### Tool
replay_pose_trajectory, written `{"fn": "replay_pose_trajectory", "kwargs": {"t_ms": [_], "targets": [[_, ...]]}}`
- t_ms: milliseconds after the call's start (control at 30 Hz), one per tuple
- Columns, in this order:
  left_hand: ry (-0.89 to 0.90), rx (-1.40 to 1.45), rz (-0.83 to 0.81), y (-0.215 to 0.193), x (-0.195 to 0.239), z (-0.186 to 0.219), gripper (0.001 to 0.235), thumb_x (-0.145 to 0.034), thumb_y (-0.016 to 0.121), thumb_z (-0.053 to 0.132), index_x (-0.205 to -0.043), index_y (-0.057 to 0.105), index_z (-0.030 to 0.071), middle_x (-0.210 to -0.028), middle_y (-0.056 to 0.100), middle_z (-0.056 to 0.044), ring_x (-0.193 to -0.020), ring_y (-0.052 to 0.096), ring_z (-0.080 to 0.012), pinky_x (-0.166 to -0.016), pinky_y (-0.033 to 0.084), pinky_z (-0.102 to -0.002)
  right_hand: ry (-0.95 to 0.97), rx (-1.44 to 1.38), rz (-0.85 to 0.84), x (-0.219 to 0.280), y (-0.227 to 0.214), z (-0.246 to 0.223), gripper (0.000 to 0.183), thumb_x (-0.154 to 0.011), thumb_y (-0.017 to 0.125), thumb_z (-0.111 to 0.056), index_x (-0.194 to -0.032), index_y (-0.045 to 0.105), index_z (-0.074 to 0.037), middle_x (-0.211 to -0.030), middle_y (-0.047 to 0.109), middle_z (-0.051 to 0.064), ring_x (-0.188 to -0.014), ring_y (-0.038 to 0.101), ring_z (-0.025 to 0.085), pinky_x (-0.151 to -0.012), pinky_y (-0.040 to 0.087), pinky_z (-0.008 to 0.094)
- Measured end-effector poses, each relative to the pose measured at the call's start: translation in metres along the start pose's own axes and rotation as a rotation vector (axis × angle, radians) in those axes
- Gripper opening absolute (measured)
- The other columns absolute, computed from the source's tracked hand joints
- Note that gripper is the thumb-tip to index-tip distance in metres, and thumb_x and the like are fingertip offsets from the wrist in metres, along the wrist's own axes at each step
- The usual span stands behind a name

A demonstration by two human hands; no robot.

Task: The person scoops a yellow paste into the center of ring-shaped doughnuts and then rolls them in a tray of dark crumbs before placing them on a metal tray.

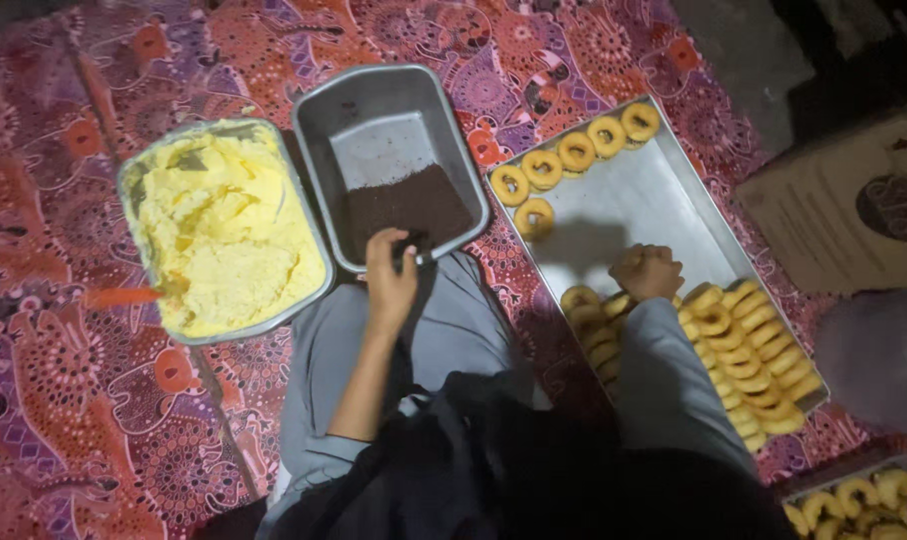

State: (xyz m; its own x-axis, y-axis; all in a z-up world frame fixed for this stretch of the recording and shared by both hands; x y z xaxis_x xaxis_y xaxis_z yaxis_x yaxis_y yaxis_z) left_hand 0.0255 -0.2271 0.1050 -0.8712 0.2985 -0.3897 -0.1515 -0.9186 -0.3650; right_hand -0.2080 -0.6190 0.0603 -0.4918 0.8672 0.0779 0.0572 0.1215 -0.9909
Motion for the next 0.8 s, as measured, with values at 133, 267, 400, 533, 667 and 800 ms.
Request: {"fn": "replay_pose_trajectory", "kwargs": {"t_ms": [133,267,400,533,667,800], "targets": [[-0.024,0.087,-0.027,0.005,0.018,0.01,0.027,-0.09,0.068,0.002,-0.116,0.063,0.002,-0.122,0.062,-0.018,-0.117,0.062,-0.0345,-0.104,0.048,-0.041,0.051,-0.137,0.101,0.001,-0.006,-0.021,0.056,-0.074,0.078,-0.036,-0.127,0.066,-0.023,-0.136,0.058,0.009,-0.121,0.054,0.041,-0.098,0.046,0.058],[-0.108,0.167,-0.088,0.019,0.034,0.014,0.024,-0.092,0.068,0.004,-0.115,0.064,0.003,-0.115,0.068,-0.016,-0.11,0.067,-0.0302,-0.099,0.051,-0.037,-0.003,-0.356,0.139,0.009,-0.002,-0.044,0.054,-0.077,0.076,-0.034,-0.128,0.065,-0.022,-0.136,0.058,0.01,-0.121,0.054,0.04,-0.098,0.046,0.057],[-0.167,0.218,-0.176,0.028,0.056,0.01,0.022,-0.094,0.067,0.008,-0.115,0.065,0.003,-0.113,0.071,-0.013,-0.109,0.068,-0.0262,-0.096,0.051,-0.033,-0.081,-0.563,0.113,0.033,0.008,-0.067,0.052,-0.079,0.074,-0.032,-0.129,0.063,-0.02,-0.136,0.059,0.011,-0.12,0.054,0.039,-0.098,0.046,0.055],[-0.177,0.274,-0.173,0.023,0.069,-0.01,0.022,-0.093,0.067,0.006,-0.115,0.066,0.003,-0.112,0.069,-0.011,-0.104,0.066,-0.0214,-0.093,0.051,-0.031,-0.105,-0.708,0.07,0.057,0.002,-0.069,0.05,-0.082,0.072,-0.03,-0.13,0.062,-0.019,-0.136,0.059,0.012,-0.12,0.054,0.038,-0.098,0.046,0.054],[-0.348,0.341,-0.16,0.011,0.081,-0.038,0.022,-0.093,0.068,0.006,-0.115,0.066,0.004,-0.105,0.067,-0.006,-0.09,0.064,-0.0152,-0.081,0.051,-0.026,-0.125,-0.811,0.054,0.064,-0.012,-0.068,0.048,-0.085,0.07,-0.028,-0.13,0.061,-0.018,-0.136,0.059,0.012,-0.12,0.055,0.037,-0.098,0.046,0.053],[-0.409,0.361,-0.139,0.006,0.091,-0.056,0.022,-0.093,0.067,0.007,-0.115,0.066,0.005,-0.096,0.069,-0.002,-0.085,0.065,-0.0096,-0.077,0.052,-0.022,-0.153,-0.887,0.021,0.069,-0.017,-0.072,0.045,-0.087,0.068,-0.026,-0.131,0.06,-0.016,-0.136,0.059,0.013,-0.12,0.055,0.036,-0.098,0.046,0.051]]}}
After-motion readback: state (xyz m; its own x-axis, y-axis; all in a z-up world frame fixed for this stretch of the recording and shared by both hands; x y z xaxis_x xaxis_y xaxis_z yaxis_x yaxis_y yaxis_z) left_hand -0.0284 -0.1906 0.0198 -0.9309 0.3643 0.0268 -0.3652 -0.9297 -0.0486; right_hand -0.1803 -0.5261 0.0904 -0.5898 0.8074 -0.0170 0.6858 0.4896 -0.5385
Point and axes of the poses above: each hand's wrist, its own x-axis away from the middle knuckle, its own y-axis out of the palm, z = x × y, the point moved 1 cm from there along -x, towards the middle knuckle
